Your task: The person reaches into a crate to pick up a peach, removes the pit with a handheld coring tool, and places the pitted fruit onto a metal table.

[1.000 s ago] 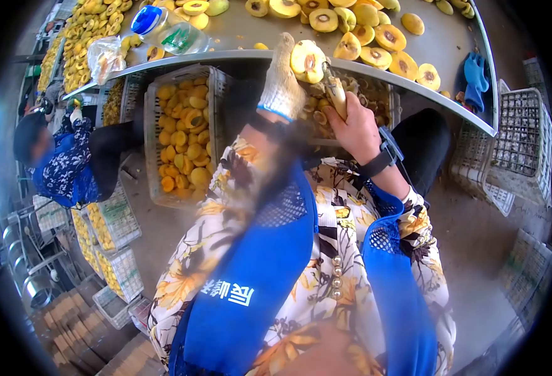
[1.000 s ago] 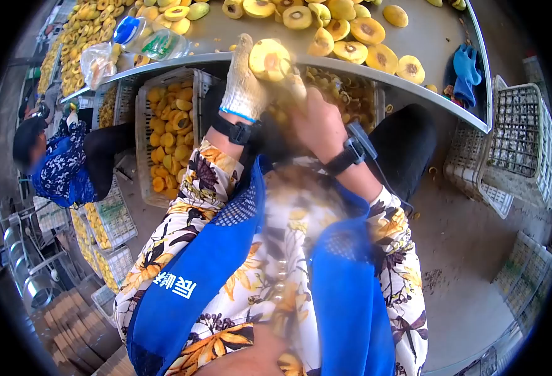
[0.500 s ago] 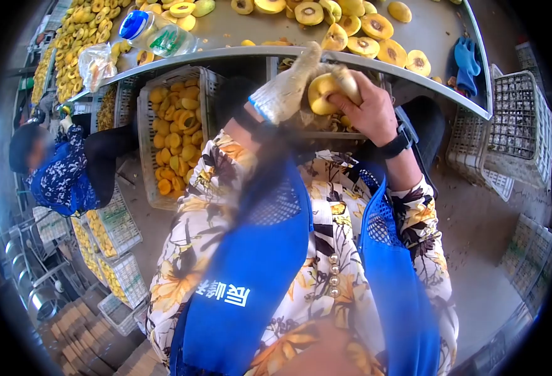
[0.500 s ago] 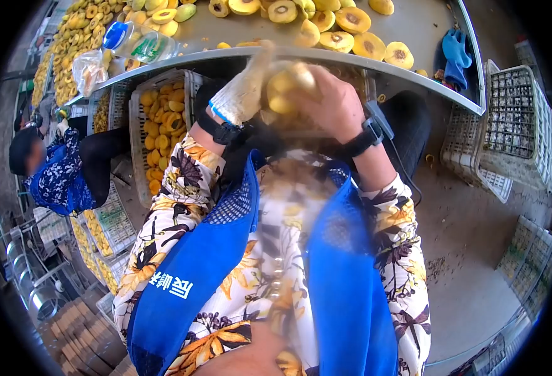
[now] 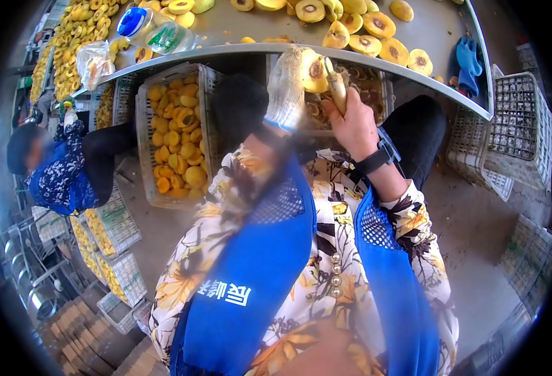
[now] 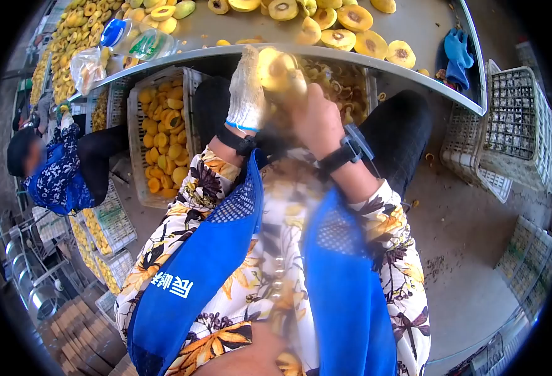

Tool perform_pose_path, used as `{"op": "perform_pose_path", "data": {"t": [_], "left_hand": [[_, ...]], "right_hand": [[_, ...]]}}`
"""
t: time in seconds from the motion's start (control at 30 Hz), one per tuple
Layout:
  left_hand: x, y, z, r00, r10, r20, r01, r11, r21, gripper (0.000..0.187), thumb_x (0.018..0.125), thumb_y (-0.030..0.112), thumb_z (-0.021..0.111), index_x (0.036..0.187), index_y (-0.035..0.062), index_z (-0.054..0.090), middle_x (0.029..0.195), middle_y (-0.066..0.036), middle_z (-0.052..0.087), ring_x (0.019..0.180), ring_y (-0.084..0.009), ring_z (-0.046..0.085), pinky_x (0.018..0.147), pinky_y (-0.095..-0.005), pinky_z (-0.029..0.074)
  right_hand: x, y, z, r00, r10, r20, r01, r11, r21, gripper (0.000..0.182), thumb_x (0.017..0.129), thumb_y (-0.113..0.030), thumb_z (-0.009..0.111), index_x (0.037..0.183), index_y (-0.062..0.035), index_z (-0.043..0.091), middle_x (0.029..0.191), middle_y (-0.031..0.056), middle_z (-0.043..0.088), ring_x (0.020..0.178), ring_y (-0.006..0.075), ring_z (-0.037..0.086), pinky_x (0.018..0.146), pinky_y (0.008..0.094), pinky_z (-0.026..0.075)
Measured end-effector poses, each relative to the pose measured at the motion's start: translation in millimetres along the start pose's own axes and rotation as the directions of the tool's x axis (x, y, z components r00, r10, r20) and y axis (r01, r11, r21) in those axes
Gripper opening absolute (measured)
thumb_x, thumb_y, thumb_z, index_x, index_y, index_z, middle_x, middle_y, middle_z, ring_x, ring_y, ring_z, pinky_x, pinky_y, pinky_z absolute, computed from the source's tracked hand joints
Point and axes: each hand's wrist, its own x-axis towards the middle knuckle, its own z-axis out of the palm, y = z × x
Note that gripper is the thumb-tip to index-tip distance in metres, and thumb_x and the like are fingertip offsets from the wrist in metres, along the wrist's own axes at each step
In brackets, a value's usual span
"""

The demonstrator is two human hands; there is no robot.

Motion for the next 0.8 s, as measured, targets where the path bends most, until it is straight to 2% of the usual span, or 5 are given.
{"op": "perform_pose_path", "data": {"t": [0.17,0.4,0.47,0.7,0.8], "left_hand": [[-5.7,45.8,8.9,0.973,-0.219,0.069,0.229,0.896,-0.381,0.034,0.093,0.028,0.039,0.102,-0.0009,0.055,0.095,-0.008,0.06,0.082,-0.0167,0.058,0.073,-0.0275,0.047],[-8.9,48.8,8.4,1.0,0.013,-0.004,-0.014,0.993,-0.118,0.028,0.088,0.024,0.046,0.096,0.0,0.057,0.089,-0.008,0.061,0.078,-0.0153,0.058,0.068,-0.026,0.047],[-5.2,51.2,7.3,0.979,-0.203,-0.009,0.195,0.951,-0.242,0.027,0.087,0.024,0.047,0.091,0.0006,0.059,0.087,-0.008,0.061,0.076,-0.0148,0.058,0.066,-0.0253,0.047],[11.4,46.5,-12.5,0.904,-0.315,0.288,0.395,0.873,-0.287,0.032,0.087,0.027,0.046,0.09,-0.0009,0.061,0.081,-0.007,0.061,0.071,-0.0136,0.058,0.064,-0.024,0.047],[10.4,50.6,-7.7,0.912,-0.343,0.225,0.403,0.853,-0.333,0.041,0.09,0.037,0.043,0.093,-0.0009,0.059,0.081,-0.008,0.061,0.073,-0.0135,0.058,0.065,-0.0247,0.047]], "right_hand": [[-2.1,-1.5,2.7,0.999,0.014,0.039,-0.015,1.0,0.011,0.03,0.08,-0.026,0.059,0.087,0.0,0.045,0.072,0.0256,0.057,0.071,0.0434,0.055,0.06,0.0473,0.044],[-8.9,-20.9,-1.1,0.99,0.046,0.134,-0.053,0.998,0.044,0.026,0.079,-0.021,0.057,0.085,0.001,0.044,0.072,0.0265,0.056,0.073,0.0433,0.055,0.061,0.0469,0.043],[-9.7,-28.7,-5.7,0.986,0.019,0.164,-0.027,0.999,0.045,0.025,0.078,-0.019,0.057,0.085,0.0016,0.044,0.073,0.0268,0.056,0.074,0.0433,0.055,0.062,0.0465,0.043],[-10.0,-16.1,11.3,0.97,0.076,0.233,-0.08,0.997,0.009,0.025,0.076,-0.017,0.056,0.088,0.0031,0.046,0.074,0.027,0.057,0.076,0.0431,0.055,0.065,0.0457,0.044],[-7.4,-20.4,13.9,0.979,0.091,0.184,-0.1,0.994,0.037,0.028,0.076,-0.018,0.056,0.091,0.0036,0.047,0.074,0.0259,0.057,0.075,0.0413,0.056,0.065,0.0441,0.045]]}}
